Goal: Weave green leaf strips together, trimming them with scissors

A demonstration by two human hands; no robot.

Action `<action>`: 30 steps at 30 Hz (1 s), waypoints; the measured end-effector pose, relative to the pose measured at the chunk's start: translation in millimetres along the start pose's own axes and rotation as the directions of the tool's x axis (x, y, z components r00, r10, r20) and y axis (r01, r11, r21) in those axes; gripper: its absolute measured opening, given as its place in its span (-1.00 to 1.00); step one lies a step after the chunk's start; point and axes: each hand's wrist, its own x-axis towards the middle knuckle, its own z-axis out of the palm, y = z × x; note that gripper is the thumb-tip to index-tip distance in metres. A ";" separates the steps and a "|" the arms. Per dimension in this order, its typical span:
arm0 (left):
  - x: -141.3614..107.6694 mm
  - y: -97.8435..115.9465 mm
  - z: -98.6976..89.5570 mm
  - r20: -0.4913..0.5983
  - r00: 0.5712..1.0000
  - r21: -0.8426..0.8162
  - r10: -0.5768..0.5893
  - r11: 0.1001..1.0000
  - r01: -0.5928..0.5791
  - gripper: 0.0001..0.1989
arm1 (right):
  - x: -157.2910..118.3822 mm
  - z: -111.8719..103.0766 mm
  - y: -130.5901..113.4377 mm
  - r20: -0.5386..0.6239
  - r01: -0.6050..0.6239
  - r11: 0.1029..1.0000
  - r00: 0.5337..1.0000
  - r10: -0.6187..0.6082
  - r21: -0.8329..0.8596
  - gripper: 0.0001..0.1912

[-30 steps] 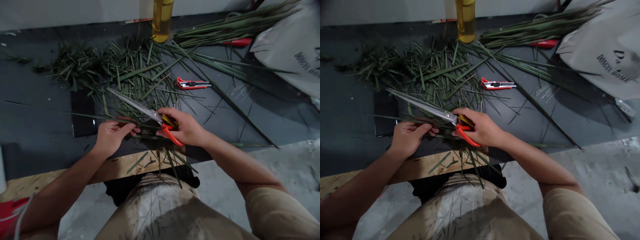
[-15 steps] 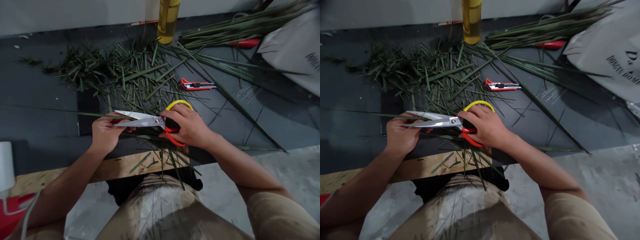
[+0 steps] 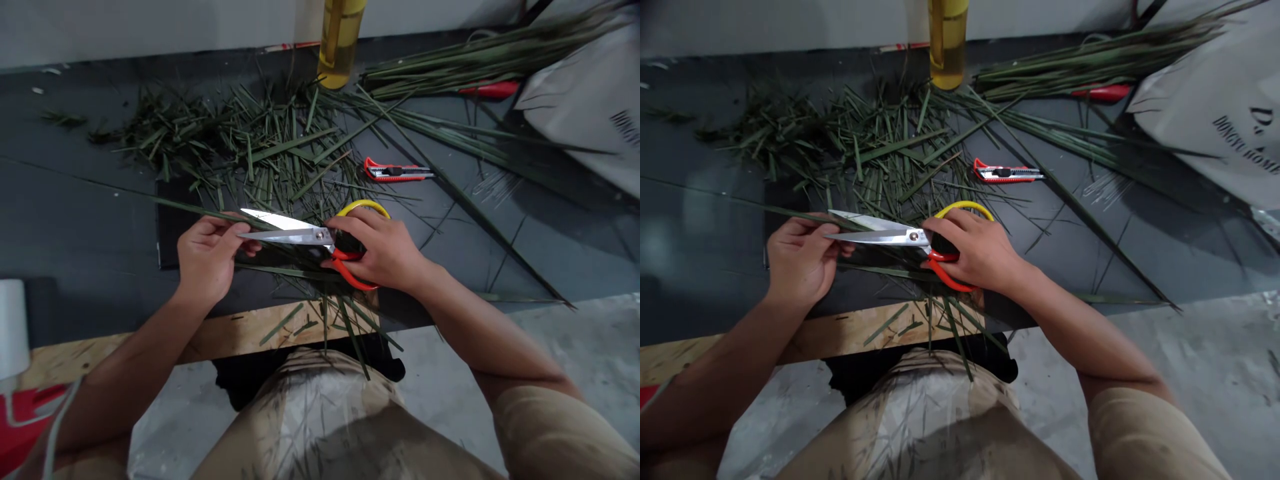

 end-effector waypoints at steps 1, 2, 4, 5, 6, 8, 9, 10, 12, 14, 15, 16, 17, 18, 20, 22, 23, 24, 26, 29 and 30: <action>0.0 -0.1 0.0 0.007 1.000 0.000 -0.012 1.000 0.012 -0.70 | -0.2 0.4 0.1 0.005 -0.003 1.000 1.000 0.003 0.009 -0.45; -0.1 -0.2 -0.1 0.012 1.000 -0.001 -0.016 1.000 0.016 -0.70 | -0.4 0.7 0.2 0.009 -0.005 1.000 1.000 0.005 0.019 -0.45; -0.3 -0.6 -0.2 0.018 1.000 -0.002 -0.010 1.000 0.010 -0.73 | -0.9 1.3 0.2 0.017 -0.011 0.999 1.000 0.010 0.036 -0.44; -0.4 -0.8 -0.3 0.019 1.000 -0.004 -0.001 1.000 0.001 -0.74 | -1.1 1.5 0.1 0.019 -0.015 0.999 1.000 0.014 0.041 -0.43; -0.5 -0.8 -0.3 0.018 1.000 -0.010 0.012 1.000 -0.012 -0.74 | -1.3 1.6 0.0 0.019 -0.018 0.999 1.000 0.017 0.042 -0.43; -0.6 -0.9 -0.1 0.022 0.999 -0.018 0.030 0.999 -0.030 -0.75 | -1.6 1.8 -0.4 0.014 -0.017 0.999 1.000 0.017 0.043 -0.44; -0.6 -0.8 -0.1 0.027 0.999 -0.019 0.032 0.999 -0.032 -0.75 | -1.7 2.0 -0.6 0.008 -0.014 0.999 1.000 0.014 0.043 -0.45; -0.7 -0.8 0.0 0.029 0.999 -0.020 0.034 0.999 -0.033 -0.76 | -1.9 2.2 -0.8 0.003 -0.009 0.999 1.000 0.009 0.043 -0.45; -0.9 -1.0 -0.1 0.025 0.999 -0.020 0.034 0.999 -0.034 -0.77 | -2.1 2.9 -0.9 -0.009 0.002 0.999 1.000 -0.001 0.040 -0.47; -0.9 -1.3 -0.3 0.018 0.999 -0.027 0.037 0.999 -0.036 -0.76 | -2.4 4.1 -0.8 -0.031 0.014 0.999 0.999 -0.013 0.035 -0.49; -0.7 -1.5 -0.3 0.014 0.999 -0.030 0.041 0.999 -0.040 -0.75 | -2.5 4.8 -0.7 -0.045 0.020 0.999 0.999 -0.019 0.033 -0.49; -0.6 -1.7 -0.4 0.012 0.999 -0.028 0.042 0.999 -0.042 -0.74 | -2.6 5.6 -0.6 -0.058 0.025 0.999 0.998 -0.023 0.031 -0.50; -0.4 -1.8 -0.4 0.013 0.999 -0.019 0.038 0.999 -0.038 -0.73 | -2.7 6.3 -0.6 -0.068 0.025 0.999 0.997 -0.023 0.029 -0.50; -0.2 -1.7 -0.3 0.013 0.999 -0.009 0.034 0.999 -0.034 -0.73 | -2.8 7.1 -0.5 -0.073 0.022 0.999 0.997 -0.020 0.026 -0.50; -0.2 -1.1 0.3 0.006 1.000 0.009 0.024 1.000 -0.024 -0.72 | -3.0 8.3 -0.3 -0.068 0.005 1.000 0.998 -0.004 0.019 -0.49; -0.7 0.4 1.3 0.000 1.000 0.015 0.009 1.000 -0.009 -0.71 | -3.2 9.1 -0.1 -0.053 -0.013 1.000 0.999 0.013 0.017 -0.48; -1.1 1.4 2.0 -0.003 1.000 0.015 0.003 1.000 -0.003 -0.72 | -3.4 9.3 0.1 -0.046 -0.017 1.000 0.999 0.018 0.022 -0.48; -1.5 2.4 2.7 -0.004 1.000 0.016 0.001 1.000 -0.001 -0.72 | -3.7 9.6 0.2 -0.044 -0.015 0.999 0.999 0.017 0.031 -0.48; -1.9 4.1 3.9 0.001 1.000 0.026 0.004 1.000 -0.004 -0.72 | -4.1 10.2 0.5 -0.049 -0.005 0.999 0.999 0.008 0.049 -0.49; -1.7 5.2 4.5 0.011 1.000 0.032 0.023 0.999 -0.023 -0.71 | -4.7 11.5 0.0 -0.055 -0.011 0.999 0.998 0.014 0.053 -0.52; -1.5 5.1 4.3 0.014 1.000 0.026 0.027 0.999 -0.027 -0.71 | -4.7 12.0 -0.4 -0.052 -0.020 0.999 0.998 0.023 0.050 -0.52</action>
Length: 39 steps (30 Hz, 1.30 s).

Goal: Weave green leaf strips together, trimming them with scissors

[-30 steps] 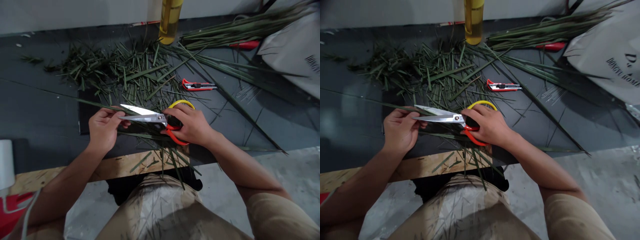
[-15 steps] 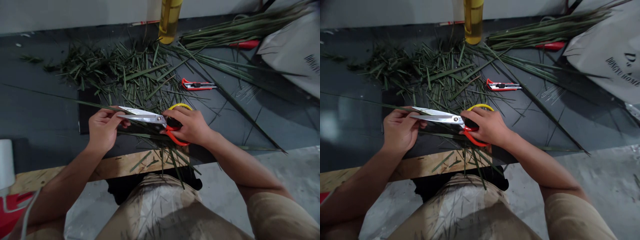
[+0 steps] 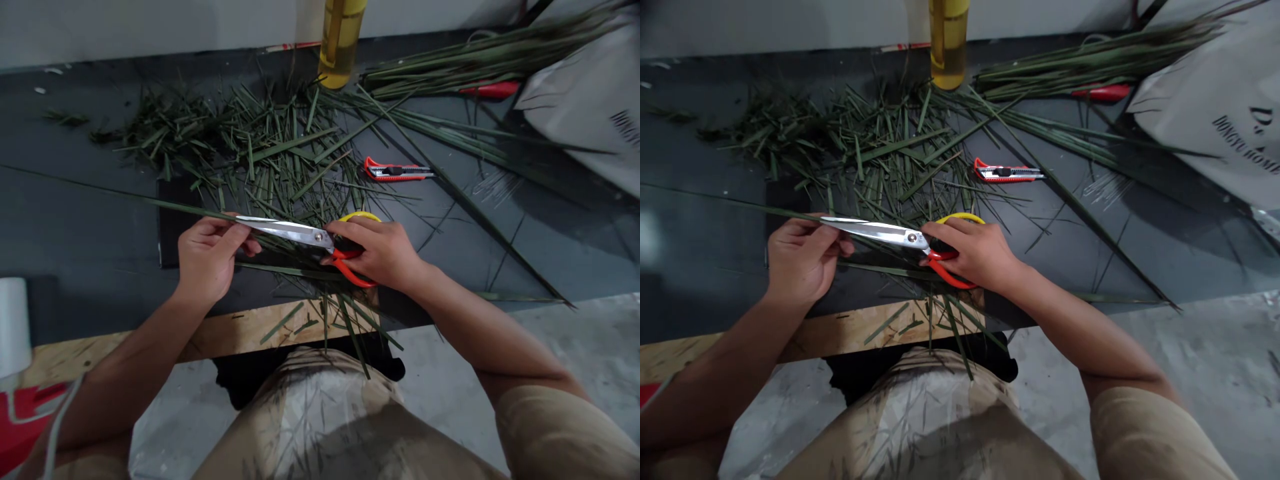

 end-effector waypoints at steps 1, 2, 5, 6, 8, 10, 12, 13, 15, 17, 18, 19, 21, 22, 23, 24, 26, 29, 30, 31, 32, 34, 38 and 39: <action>0.1 -0.3 -0.4 0.002 1.000 -0.008 0.006 1.000 -0.006 -0.71 | 0.0 0.5 -0.5 0.005 -0.007 1.000 1.000 0.007 -0.001 -0.51; 0.0 -0.7 -0.8 0.006 1.000 -0.015 0.010 1.000 -0.010 -0.70 | 0.0 0.9 -1.1 0.009 -0.012 1.000 1.000 0.012 0.000 -0.50; -1.7 -1.8 -2.2 0.023 1.000 -0.004 -0.001 1.000 0.002 -0.70 | -0.1 2.2 -2.7 0.022 -0.007 1.000 1.000 0.007 0.000 -0.44; -2.6 -2.0 -2.5 0.030 0.999 0.008 -0.013 1.000 0.013 -0.71 | -0.2 2.8 -3.0 0.023 -0.001 1.000 1.000 0.001 0.000 -0.43; -4.3 -1.9 -2.5 0.041 0.998 0.029 -0.041 0.999 0.040 -0.73 | -0.7 4.1 -3.5 0.016 0.014 1.000 1.000 -0.014 0.005 -0.42; -5.5 -1.3 -1.8 0.044 0.997 0.031 -0.058 0.998 0.057 -0.74 | -1.4 5.6 -3.6 0.005 0.021 1.000 1.000 -0.021 0.017 -0.43; -5.9 -0.6 -1.0 0.041 0.997 0.025 -0.064 0.998 0.063 -0.72 | -2.1 6.9 -3.5 0.007 0.014 0.999 1.000 -0.014 0.030 -0.42; -5.9 -0.4 -0.8 0.042 0.997 0.025 -0.064 0.998 0.063 -0.71 | -2.4 7.2 -3.4 0.014 0.008 0.999 1.000 -0.008 0.036 -0.42; -5.3 -0.3 -0.8 0.053 0.997 0.032 -0.061 0.998 0.059 -0.69 | -2.6 7.2 -2.9 0.025 0.000 0.999 1.000 -0.001 0.042 -0.42; -4.1 -0.6 -1.4 0.077 0.995 0.038 -0.058 0.998 0.055 -0.70 | -2.3 6.2 -2.0 0.023 0.000 0.999 1.000 -0.001 0.039 -0.42; -3.2 -0.7 -1.8 0.082 0.995 0.027 -0.049 0.999 0.046 -0.70 | -1.9 5.5 -1.4 0.020 0.002 0.999 1.000 -0.003 0.035 -0.41; -2.1 -0.7 -2.3 0.078 0.996 0.011 -0.036 0.999 0.036 -0.71 | -1.4 4.7 -0.8 0.018 0.004 1.000 1.000 -0.005 0.030 -0.41; 0.2 -0.2 -3.0 0.047 0.999 -0.013 -0.008 1.000 0.009 -0.74 | -0.4 3.2 0.2 0.012 0.007 1.000 1.000 -0.007 0.015 -0.42; 1.3 0.2 -3.2 0.024 1.000 -0.018 0.007 1.000 -0.006 -0.76 | 0.1 2.5 0.4 0.011 0.006 1.000 1.000 -0.006 0.004 -0.42; 2.2 0.8 -3.3 0.005 1.000 -0.016 0.018 1.000 -0.018 -0.78 | 0.6 2.0 0.3 0.009 0.005 1.000 1.000 -0.005 -0.008 -0.43; 2.9 1.4 -3.2 -0.006 1.000 -0.011 0.023 1.000 -0.023 -0.79 | 1.0 1.7 0.0 0.003 0.005 1.000 1.000 -0.005 -0.022 -0.44; 3.6 2.3 -3.0 -0.011 1.000 -0.021 0.021 1.000 -0.022 -0.78 | 1.6 1.3 -1.4 -0.012 0.013 0.999 1.000 -0.013 -0.037 -0.46; 3.1 2.6 -2.4 0.004 1.000 -0.052 -0.015 0.999 0.016 -0.79 | 2.4 1.0 -4.3 -0.016 0.028 1.000 0.999 -0.028 -0.009 -0.46; 2.7 2.4 -2.2 0.009 1.000 -0.064 -0.024 0.998 0.025 -0.78 | 2.7 0.8 -5.1 -0.011 0.032 0.999 0.999 -0.032 0.005 -0.45; 2.2 2.1 -2.0 0.013 0.999 -0.078 -0.030 0.996 0.031 -0.78 | 2.9 0.6 -5.7 -0.006 0.035 0.999 0.999 -0.034 0.016 -0.44; 1.7 1.7 -1.9 0.017 0.999 -0.092 -0.034 0.995 0.036 -0.77 | 3.0 0.4 -6.0 -0.004 0.037 0.999 0.999 -0.037 0.022 -0.44; 0.7 0.8 -1.8 0.027 0.999 -0.121 -0.032 0.992 0.035 -0.74 | 2.7 0.3 -6.1 0.001 0.041 0.999 0.999 -0.041 0.024 -0.42; 0.0 -0.4 -2.3 0.041 0.998 -0.135 -0.037 0.990 0.042 -0.72 | 0.2 2.5 -5.1 0.034 0.019 1.000 0.999 -0.020 0.020 -0.42; 0.0 -0.4 -2.4 0.041 0.998 -0.131 -0.042 0.990 0.047 -0.73 | -0.6 3.5 -4.8 0.038 0.008 1.000 0.999 -0.009 0.020 -0.42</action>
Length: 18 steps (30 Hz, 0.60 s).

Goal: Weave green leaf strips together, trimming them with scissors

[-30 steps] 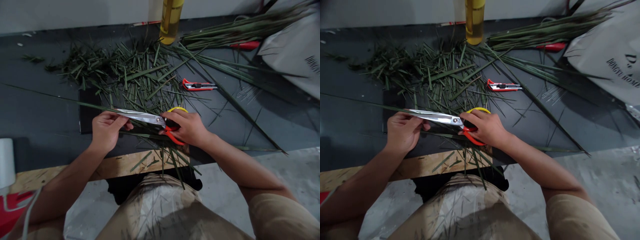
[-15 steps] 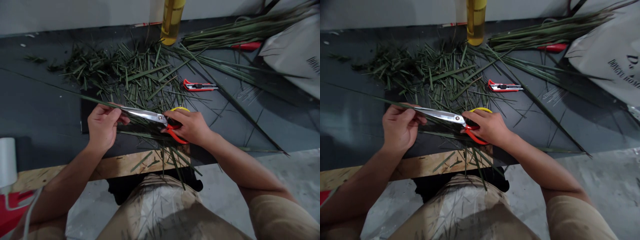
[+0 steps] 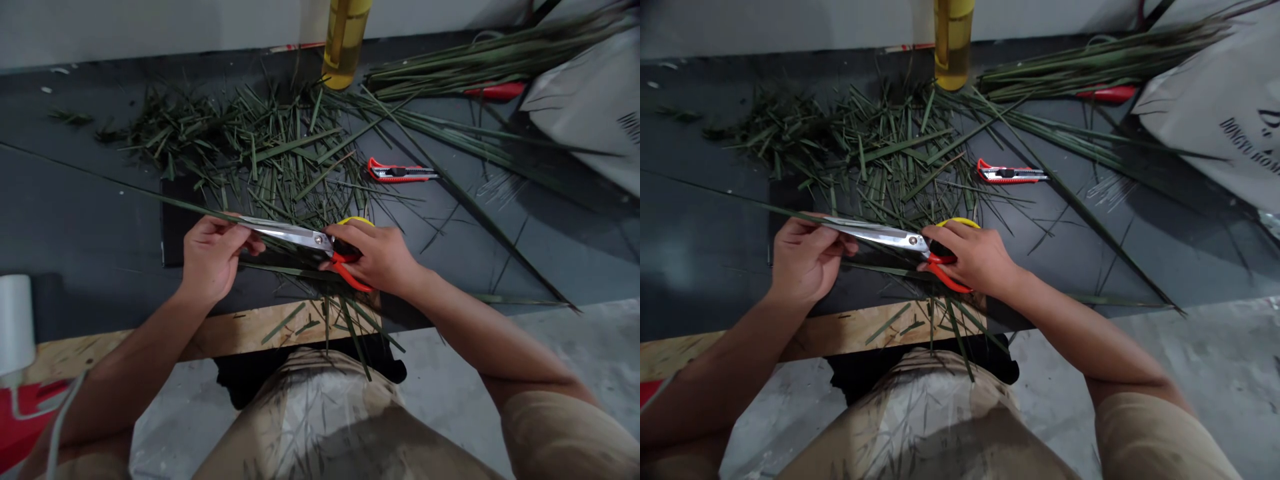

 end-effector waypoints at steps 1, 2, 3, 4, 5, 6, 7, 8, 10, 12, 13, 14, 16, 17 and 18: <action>0.1 0.1 -0.1 -0.001 1.000 0.005 -0.007 1.000 0.007 -0.74 | -0.7 1.0 0.2 0.002 -0.009 1.000 1.000 0.009 0.004 -0.42; 0.3 0.2 0.0 0.000 1.000 0.011 -0.013 1.000 0.013 -0.75 | -1.2 1.8 0.3 0.003 -0.016 1.000 1.000 0.016 0.011 -0.43; 0.4 0.4 0.1 0.000 1.000 0.018 -0.020 1.000 0.020 -0.76 | -1.6 2.5 0.4 0.002 -0.018 1.000 1.000 0.018 0.020 -0.43; 0.4 0.6 0.4 0.000 1.000 0.028 -0.029 0.999 0.029 -0.77 | -1.8 2.9 0.2 0.003 -0.018 0.999 1.000 0.018 0.029 -0.43; 0.4 0.7 0.8 0.000 0.999 0.034 -0.034 0.999 0.034 -0.78 | -1.7 3.0 0.0 0.001 -0.015 0.999 1.000 0.015 0.034 -0.43; 0.3 0.8 1.2 0.001 0.999 0.038 -0.034 0.999 0.034 -0.78 | -1.5 3.0 -0.5 -0.004 -0.009 0.999 1.000 0.009 0.036 -0.43; 0.1 0.7 1.6 0.002 1.000 0.041 -0.029 0.999 0.029 -0.78 | -1.2 2.9 -1.0 -0.010 -0.001 0.999 1.000 0.001 0.033 -0.44; -0.2 0.5 2.0 0.006 1.000 0.045 -0.024 0.999 0.024 -0.77 | -0.7 2.7 -1.7 -0.016 0.009 1.000 1.000 -0.009 0.028 -0.44; -1.3 0.0 2.5 0.027 0.999 0.056 -0.018 0.998 0.017 -0.75 | 0.1 2.6 -3.0 -0.025 0.028 0.999 0.999 -0.028 0.015 -0.44; -2.5 -0.2 2.5 0.057 0.998 0.066 -0.026 0.998 0.022 -0.75 | 0.6 3.0 -4.0 -0.035 0.038 0.999 0.999 -0.037 0.008 -0.44; -3.1 -0.1 2.5 0.068 0.997 0.071 -0.036 0.997 0.031 -0.76 | 0.6 3.3 -4.2 -0.039 0.038 0.999 0.999 -0.038 0.010 -0.44; -3.7 0.3 2.4 0.077 0.996 0.073 -0.044 0.997 0.038 -0.76 | 0.5 3.6 -4.4 -0.041 0.039 0.999 0.998 -0.038 0.019 -0.44; -4.3 1.5 2.3 0.084 0.995 0.074 -0.051 0.996 0.045 -0.75 | 0.2 3.9 -4.3 -0.040 0.039 0.998 0.998 -0.037 0.049 -0.44; -4.3 2.1 2.3 0.085 0.995 0.076 -0.052 0.996 0.045 -0.75 | 0.1 3.9 -4.2 -0.039 0.039 0.997 0.999 -0.037 0.061 -0.44; -4.1 2.6 2.3 0.086 0.995 0.082 -0.054 0.996 0.047 -0.75 | 0.0 3.6 -4.1 -0.039 0.039 0.997 0.999 -0.037 0.067 -0.44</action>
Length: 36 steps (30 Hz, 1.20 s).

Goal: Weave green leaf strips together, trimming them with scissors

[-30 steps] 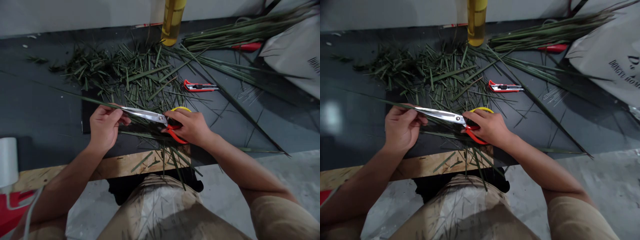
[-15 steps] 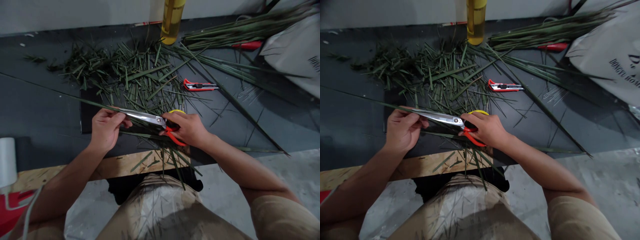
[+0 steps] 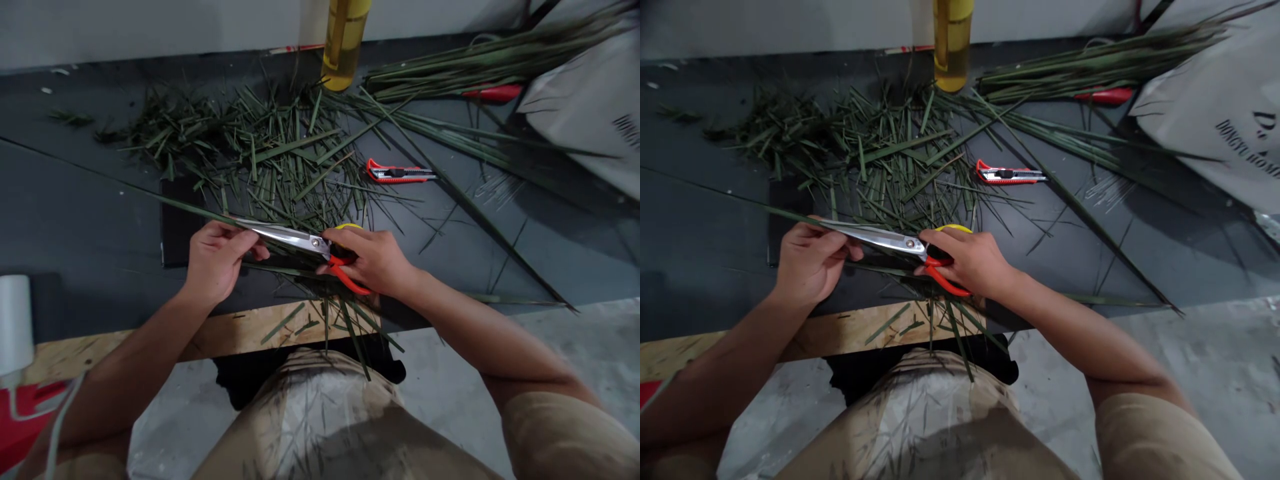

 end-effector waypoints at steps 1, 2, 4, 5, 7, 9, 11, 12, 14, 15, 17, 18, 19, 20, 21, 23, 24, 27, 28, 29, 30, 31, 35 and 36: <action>0.4 0.3 -0.1 0.000 1.000 0.005 0.003 1.000 -0.003 -0.75 | 0.0 -0.4 0.2 -0.001 0.000 1.000 1.000 0.000 0.001 -0.45; 0.9 0.4 -0.3 -0.002 1.000 0.011 0.008 1.000 -0.008 -0.75 | 0.1 -0.8 0.4 -0.002 -0.001 1.000 1.000 0.000 -0.003 -0.45; 2.2 0.0 -0.8 -0.011 1.000 0.019 0.026 0.999 -0.026 -0.76 | 0.3 -1.8 1.2 -0.001 -0.005 1.000 1.000 0.005 -0.008 -0.45; 2.9 -0.1 -1.2 -0.017 0.999 0.021 0.035 0.999 -0.035 -0.78 | 0.5 -2.3 1.6 0.001 -0.010 1.000 1.000 0.010 -0.010 -0.45; 3.9 -0.1 -1.9 -0.032 0.998 0.013 0.052 0.999 -0.052 -0.82 | 0.7 -3.0 2.5 0.000 -0.024 0.999 1.000 0.024 -0.024 -0.45; 4.7 0.7 -2.5 -0.043 0.997 -0.003 0.064 0.998 -0.064 -0.84 | 0.8 -3.1 3.0 -0.001 -0.030 0.999 1.000 0.030 -0.043 -0.44; 5.5 1.7 -3.2 -0.055 0.997 -0.021 0.057 0.998 -0.059 -0.83 | 0.9 -2.6 2.7 0.003 -0.033 0.998 0.999 0.033 -0.058 -0.45; 5.9 1.9 -3.5 -0.061 0.997 -0.030 0.044 0.999 -0.046 -0.82 | 0.9 -2.1 2.2 0.007 -0.035 0.997 0.999 0.035 -0.063 -0.45; 6.3 1.7 -3.7 -0.074 0.997 -0.042 0.005 0.999 -0.008 -0.79 | 1.1 -0.9 0.8 0.011 -0.043 0.996 0.999 0.044 -0.075 -0.45; 6.0 1.0 -3.5 -0.078 0.997 -0.047 -0.011 0.999 0.007 -0.78 | 1.2 -0.3 0.1 0.011 -0.045 0.996 0.999 0.046 -0.079 -0.45; 4.0 -1.2 -2.2 -0.070 0.997 -0.041 -0.021 0.999 0.018 -0.75 | 1.4 0.7 -1.2 0.010 -0.044 0.996 0.999 0.044 -0.079 -0.43; 2.4 -2.7 -1.2 -0.056 0.998 -0.026 -0.024 0.999 0.023 -0.75 | 1.3 1.0 -1.6 0.013 -0.040 0.996 0.999 0.041 -0.076 -0.42; 0.4 -4.2 0.0 -0.042 0.999 -0.006 -0.030 1.000 0.030 -0.75 | 1.2 1.3 -1.9 0.020 -0.036 0.997 0.999 0.037 -0.069 -0.40; -1.6 -5.6 1.2 -0.029 0.999 0.016 -0.036 0.999 0.037 -0.76 | 0.9 1.4 -2.2 0.031 -0.034 0.998 0.999 0.036 -0.059 -0.39; -3.5 -6.7 2.4 -0.018 0.999 0.038 -0.046 0.998 0.047 -0.77 | 0.5 1.5 -2.4 0.045 -0.034 0.998 0.998 0.036 -0.047 -0.38; -6.0 -8.0 3.9 -0.004 0.998 0.058 -0.061 0.996 0.061 -0.79 | -0.7 1.8 -2.6 0.075 -0.046 0.999 0.996 0.047 -0.017 -0.37; -6.3 -8.0 4.3 0.002 0.998 0.054 -0.061 0.997 0.061 -0.79 | -1.3 1.8 -2.6 0.081 -0.061 0.998 0.995 0.061 -0.002 -0.36; -3.7 -6.4 4.1 0.008 0.999 0.010 -0.046 0.999 0.046 -0.77 | -1.8 0.6 -1.5 0.044 -0.153 0.987 0.988 0.151 0.040 -0.35; -2.1 -5.4 3.6 0.001 0.999 -0.010 -0.043 0.999 0.043 -0.75 | -1.1 -0.7 -0.8 0.022 -0.196 0.978 0.981 0.195 0.065 -0.35; -0.4 -4.4 3.1 -0.009 0.999 -0.029 -0.040 0.999 0.040 -0.75 | 0.1 -2.5 0.2 0.007 -0.243 0.965 0.970 0.244 0.102 -0.35; 1.2 -3.4 2.3 -0.020 0.999 -0.043 -0.040 0.998 0.039 -0.74 | 1.8 -4.7 1.2 0.006 -0.294 0.943 0.955 0.297 0.157 -0.35; 2.6 -2.4 1.5 -0.026 0.999 -0.054 -0.039 0.998 0.037 -0.74 | 4.0 -7.2 2.1 0.025 -0.344 0.910 0.937 0.348 0.232 -0.36; 4.8 1.5 -2.1 -0.041 0.998 -0.035 -0.047 0.998 0.046 -0.74 | 12.1 -15.2 3.3 0.272 -0.505 0.604 0.856 0.439 0.616 -0.38; 4.7 2.3 -2.7 -0.049 0.997 -0.019 -0.051 0.999 0.050 -0.74 | 13.2 -16.1 2.9 0.335 -0.532 0.506 0.838 0.431 0.679 -0.39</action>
